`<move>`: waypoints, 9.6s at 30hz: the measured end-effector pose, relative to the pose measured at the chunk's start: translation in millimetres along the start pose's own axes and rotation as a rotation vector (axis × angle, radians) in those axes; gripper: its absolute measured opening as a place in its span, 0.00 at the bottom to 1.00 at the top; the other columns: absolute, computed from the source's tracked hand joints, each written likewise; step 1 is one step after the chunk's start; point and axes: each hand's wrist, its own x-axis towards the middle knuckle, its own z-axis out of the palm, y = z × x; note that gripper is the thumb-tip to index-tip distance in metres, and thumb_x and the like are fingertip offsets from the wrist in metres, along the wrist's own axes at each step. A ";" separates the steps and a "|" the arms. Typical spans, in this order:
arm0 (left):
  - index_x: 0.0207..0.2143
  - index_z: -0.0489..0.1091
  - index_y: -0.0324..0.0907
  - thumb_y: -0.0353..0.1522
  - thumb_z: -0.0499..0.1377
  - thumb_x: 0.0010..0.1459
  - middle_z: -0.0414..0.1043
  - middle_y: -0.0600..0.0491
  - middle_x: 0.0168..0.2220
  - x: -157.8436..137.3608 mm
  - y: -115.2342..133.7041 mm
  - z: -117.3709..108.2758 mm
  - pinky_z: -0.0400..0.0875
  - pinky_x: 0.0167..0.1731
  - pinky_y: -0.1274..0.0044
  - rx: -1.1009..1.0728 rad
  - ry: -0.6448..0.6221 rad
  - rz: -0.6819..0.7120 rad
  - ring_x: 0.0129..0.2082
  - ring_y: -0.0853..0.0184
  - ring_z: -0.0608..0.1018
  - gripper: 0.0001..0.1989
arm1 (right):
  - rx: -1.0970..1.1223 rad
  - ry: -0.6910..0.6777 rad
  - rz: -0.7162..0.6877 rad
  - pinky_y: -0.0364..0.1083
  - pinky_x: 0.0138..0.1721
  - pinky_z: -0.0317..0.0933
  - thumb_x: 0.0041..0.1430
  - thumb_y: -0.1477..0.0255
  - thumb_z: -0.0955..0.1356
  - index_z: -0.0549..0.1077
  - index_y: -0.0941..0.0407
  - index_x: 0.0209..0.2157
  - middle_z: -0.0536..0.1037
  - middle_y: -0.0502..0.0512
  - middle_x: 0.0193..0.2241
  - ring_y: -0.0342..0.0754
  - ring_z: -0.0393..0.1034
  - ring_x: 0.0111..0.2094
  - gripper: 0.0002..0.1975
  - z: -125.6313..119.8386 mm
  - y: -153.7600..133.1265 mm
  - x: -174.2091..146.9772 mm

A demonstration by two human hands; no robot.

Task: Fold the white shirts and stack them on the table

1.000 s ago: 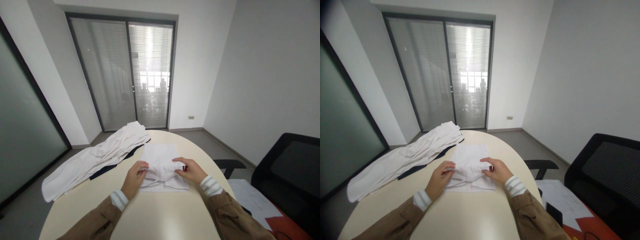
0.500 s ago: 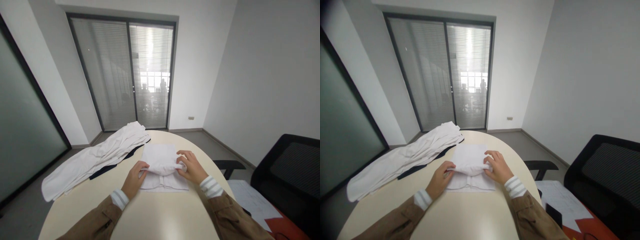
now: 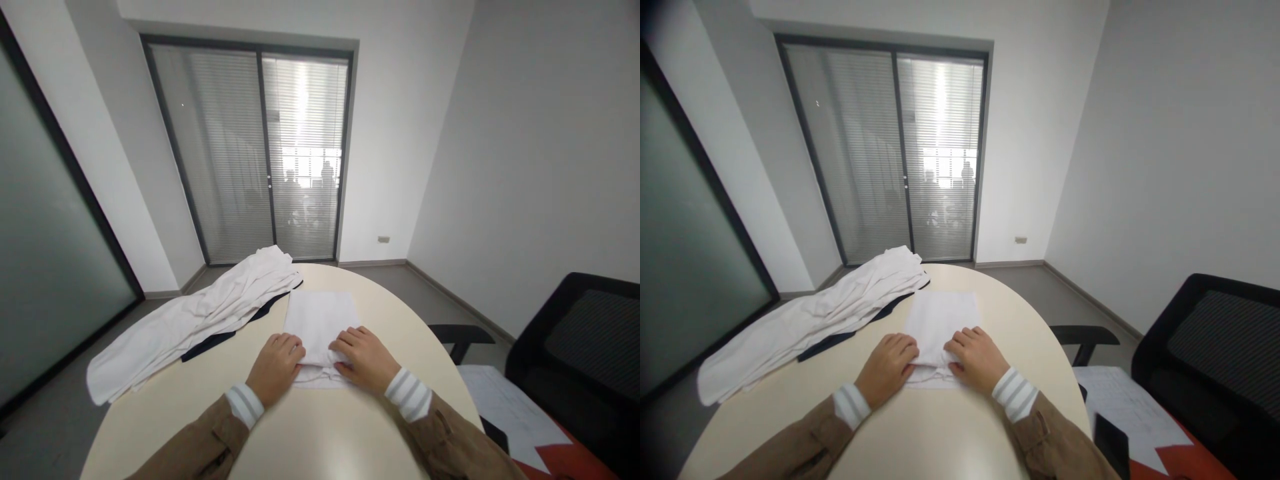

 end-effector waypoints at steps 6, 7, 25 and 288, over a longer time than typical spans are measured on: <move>0.37 0.68 0.41 0.25 0.54 0.64 0.71 0.49 0.39 4.1 3.8 1.1 0.65 0.39 0.67 0.144 -0.044 -0.021 0.39 0.59 0.71 0.05 | -0.118 0.003 0.049 0.50 0.41 0.52 0.59 0.75 0.67 0.70 0.55 0.39 0.75 0.56 0.39 0.52 0.66 0.40 0.06 -2.8 -9.7 5.3; 0.37 0.68 0.41 0.25 0.55 0.63 0.71 0.48 0.40 4.0 4.6 0.2 0.65 0.39 0.67 0.139 -0.061 -0.008 0.40 0.59 0.71 0.04 | -0.113 -0.011 0.054 0.50 0.41 0.52 0.58 0.74 0.68 0.70 0.55 0.39 0.75 0.56 0.39 0.52 0.65 0.41 0.06 -3.9 -12.4 5.3; 0.33 0.65 0.43 0.29 0.55 0.65 0.70 0.53 0.35 0.0 2.9 8.4 0.61 0.30 0.72 0.133 -0.103 0.274 0.34 0.64 0.71 0.05 | -0.022 -0.154 -0.025 0.48 0.39 0.53 0.53 0.75 0.67 0.69 0.56 0.35 0.73 0.57 0.41 0.51 0.64 0.41 0.06 3.1 -29.9 7.9; 0.68 0.53 0.52 0.46 0.50 0.66 0.46 0.45 0.71 20.2 1.9 22.7 0.47 0.63 0.47 -0.065 -0.223 -0.186 0.69 0.43 0.50 0.30 | 0.259 0.000 0.326 0.62 0.65 0.47 0.68 0.55 0.58 0.57 0.51 0.67 0.55 0.59 0.69 0.58 0.47 0.69 0.30 33.5 26.6 15.7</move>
